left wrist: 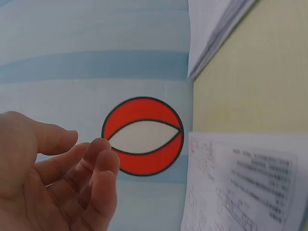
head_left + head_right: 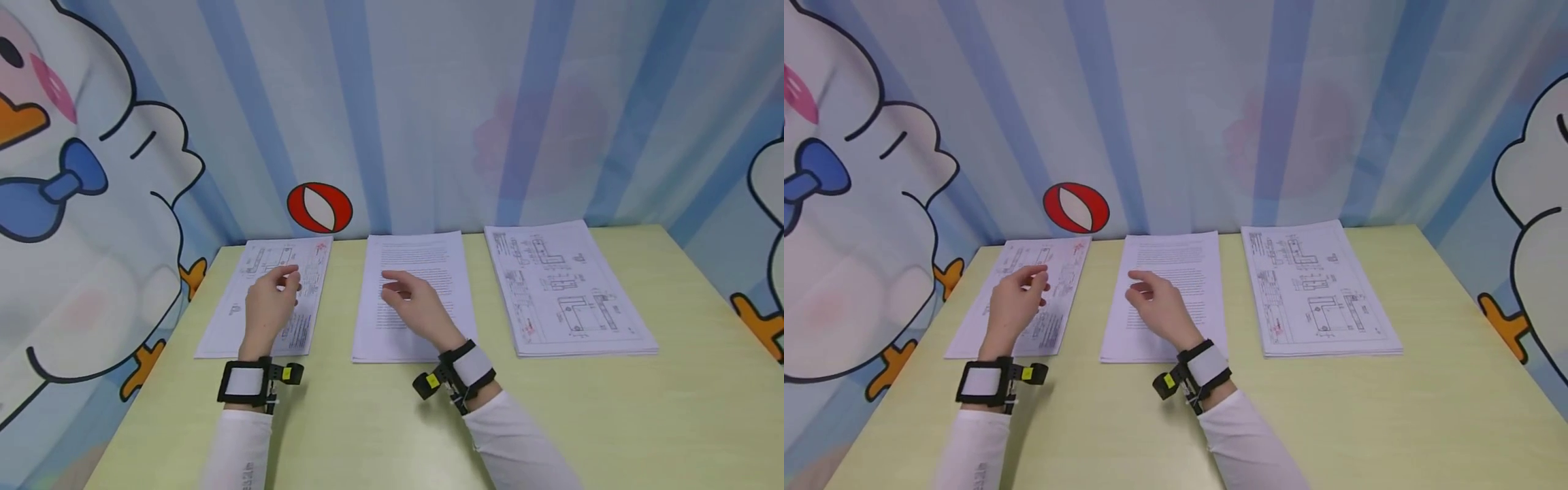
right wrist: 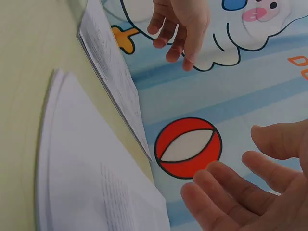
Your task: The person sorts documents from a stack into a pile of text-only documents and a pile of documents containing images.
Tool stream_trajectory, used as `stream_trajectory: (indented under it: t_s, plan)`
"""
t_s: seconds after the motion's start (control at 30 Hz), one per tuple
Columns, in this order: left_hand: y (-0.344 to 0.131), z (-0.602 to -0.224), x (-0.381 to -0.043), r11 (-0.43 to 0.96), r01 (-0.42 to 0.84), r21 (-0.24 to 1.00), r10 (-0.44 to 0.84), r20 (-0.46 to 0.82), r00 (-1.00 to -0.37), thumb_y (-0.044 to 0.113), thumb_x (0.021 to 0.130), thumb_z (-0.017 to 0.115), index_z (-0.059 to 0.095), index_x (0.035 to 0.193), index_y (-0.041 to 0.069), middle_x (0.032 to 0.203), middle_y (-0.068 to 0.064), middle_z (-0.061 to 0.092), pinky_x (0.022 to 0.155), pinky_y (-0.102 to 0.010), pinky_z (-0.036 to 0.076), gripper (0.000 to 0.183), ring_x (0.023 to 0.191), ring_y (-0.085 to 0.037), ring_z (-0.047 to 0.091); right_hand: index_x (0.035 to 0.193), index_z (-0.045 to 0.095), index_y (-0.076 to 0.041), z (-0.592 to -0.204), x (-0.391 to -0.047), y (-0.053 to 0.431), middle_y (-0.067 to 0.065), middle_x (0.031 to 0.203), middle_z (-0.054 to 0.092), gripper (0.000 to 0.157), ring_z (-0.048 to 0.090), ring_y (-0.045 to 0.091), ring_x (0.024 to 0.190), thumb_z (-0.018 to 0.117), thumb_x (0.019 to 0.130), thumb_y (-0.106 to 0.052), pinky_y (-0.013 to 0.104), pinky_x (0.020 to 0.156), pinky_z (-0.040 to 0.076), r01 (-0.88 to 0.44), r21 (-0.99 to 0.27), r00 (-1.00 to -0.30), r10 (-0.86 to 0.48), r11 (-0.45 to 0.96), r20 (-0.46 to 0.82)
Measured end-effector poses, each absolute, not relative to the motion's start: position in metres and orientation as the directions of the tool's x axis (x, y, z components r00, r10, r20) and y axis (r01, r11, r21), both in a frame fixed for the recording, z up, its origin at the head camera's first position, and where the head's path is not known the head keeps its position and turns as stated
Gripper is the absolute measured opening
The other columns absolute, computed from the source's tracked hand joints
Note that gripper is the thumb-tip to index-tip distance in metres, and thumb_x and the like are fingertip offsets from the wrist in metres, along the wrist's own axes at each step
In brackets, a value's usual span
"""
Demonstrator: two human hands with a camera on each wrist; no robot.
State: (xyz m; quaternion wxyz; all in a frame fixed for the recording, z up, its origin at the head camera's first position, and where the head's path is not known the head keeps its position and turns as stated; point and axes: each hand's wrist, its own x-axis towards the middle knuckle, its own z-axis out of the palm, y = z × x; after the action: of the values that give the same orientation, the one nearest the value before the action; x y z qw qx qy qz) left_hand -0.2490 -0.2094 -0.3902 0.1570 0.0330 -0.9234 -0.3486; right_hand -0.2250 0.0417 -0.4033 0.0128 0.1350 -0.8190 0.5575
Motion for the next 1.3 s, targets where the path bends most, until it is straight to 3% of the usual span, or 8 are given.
stream_trajectory:
  t_s: [0.13,0.37,0.43,0.6,0.77,0.93,1.07,1.3]
  plan:
    - [-0.237,-0.398,-0.252,0.767,-0.024,0.641,-0.219,0.227,-0.949,0.031,0.096,0.045,0.060,0.125,0.006,0.099,-0.019,0.071,0.058,-0.029,0.043,0.041,0.079,-0.029,0.063,0.129,0.055,-0.009,-0.411,-0.224,0.017,0.017,0.122,0.062,0.038,0.059,0.030,0.110,0.056,0.092,-0.020,0.046,0.094,0.048,-0.228,-0.918,-0.963,-0.215,0.326,0.163]
    - [-0.281,-0.414,-0.257,0.711,-0.153,0.687,-0.358,0.166,-0.919,0.041,0.097,0.040,0.056,0.129,0.007,0.117,-0.020,0.063,0.076,-0.051,0.049,0.049,0.099,-0.033,0.056,0.130,0.054,-0.007,-0.433,-0.226,-0.025,0.019,0.126,0.059,0.038,0.057,0.030,0.112,0.052,0.093,-0.015,0.045,0.095,0.047,-0.184,-0.939,-0.966,-0.228,0.291,0.119]
    - [-0.306,-0.440,-0.270,0.714,-0.174,0.678,-0.381,0.168,-0.909,0.048,0.095,0.036,0.055,0.131,0.011,0.123,-0.018,0.061,0.083,-0.051,0.048,0.054,0.106,-0.033,0.054,0.130,0.053,-0.007,-0.438,-0.226,-0.034,0.019,0.127,0.058,0.039,0.057,0.030,0.113,0.052,0.092,-0.015,0.044,0.095,0.047,-0.161,-0.948,-0.970,-0.224,0.275,0.100]
    - [-0.342,-0.469,-0.278,0.739,-0.247,0.627,-0.364,0.062,-0.929,0.047,0.096,0.035,0.046,0.138,0.010,0.140,-0.021,0.046,0.100,-0.060,0.035,0.057,0.128,-0.042,0.039,0.134,0.050,-0.008,-0.447,-0.223,-0.053,0.016,0.134,0.054,0.043,0.055,0.030,0.119,0.052,0.092,-0.015,0.044,0.100,0.045,-0.106,-0.955,-0.969,-0.243,0.277,0.037]
    - [-0.325,-0.437,-0.253,0.778,-0.286,0.560,-0.237,-0.161,-0.958,0.029,0.095,0.044,0.028,0.143,-0.006,0.147,-0.034,0.024,0.105,-0.066,0.022,0.062,0.133,-0.052,0.023,0.139,0.044,-0.010,-0.451,-0.225,-0.067,0.014,0.141,0.048,0.048,0.045,0.031,0.130,0.052,0.091,-0.018,0.045,0.106,0.039,-0.064,-0.965,-0.959,-0.285,0.255,-0.011]
    - [-0.327,-0.440,-0.253,0.777,-0.287,0.560,-0.201,-0.210,-0.957,0.033,0.094,0.045,0.020,0.145,-0.007,0.151,-0.035,0.006,0.107,-0.069,0.015,0.070,0.136,-0.055,0.010,0.142,0.038,-0.010,-0.456,-0.229,-0.083,0.011,0.148,0.039,0.054,0.036,0.030,0.136,0.053,0.091,-0.021,0.044,0.111,0.033,0.080,-0.994,-0.946,-0.308,0.077,-0.100]
    - [-0.328,-0.442,-0.256,0.770,-0.322,0.551,-0.235,-0.225,-0.946,0.034,0.094,0.043,0.021,0.145,-0.006,0.151,-0.035,0.007,0.107,-0.069,0.015,0.068,0.136,-0.055,0.011,0.142,0.038,-0.008,-0.457,-0.229,-0.092,0.015,0.148,0.038,0.056,0.035,0.027,0.137,0.055,0.090,-0.019,0.044,0.110,0.035,0.209,-0.971,-0.935,-0.316,-0.120,-0.162]
    - [-0.324,-0.440,-0.251,0.779,-0.329,0.534,-0.232,-0.243,-0.942,0.031,0.094,0.044,0.023,0.144,-0.006,0.152,-0.035,0.000,0.108,-0.068,0.012,0.066,0.137,-0.055,0.006,0.143,0.035,-0.007,-0.458,-0.231,-0.088,0.021,0.142,0.042,0.053,0.044,0.030,0.129,0.049,0.092,-0.008,0.046,0.105,0.040,0.420,-0.766,-0.902,-0.320,-0.487,-0.290]
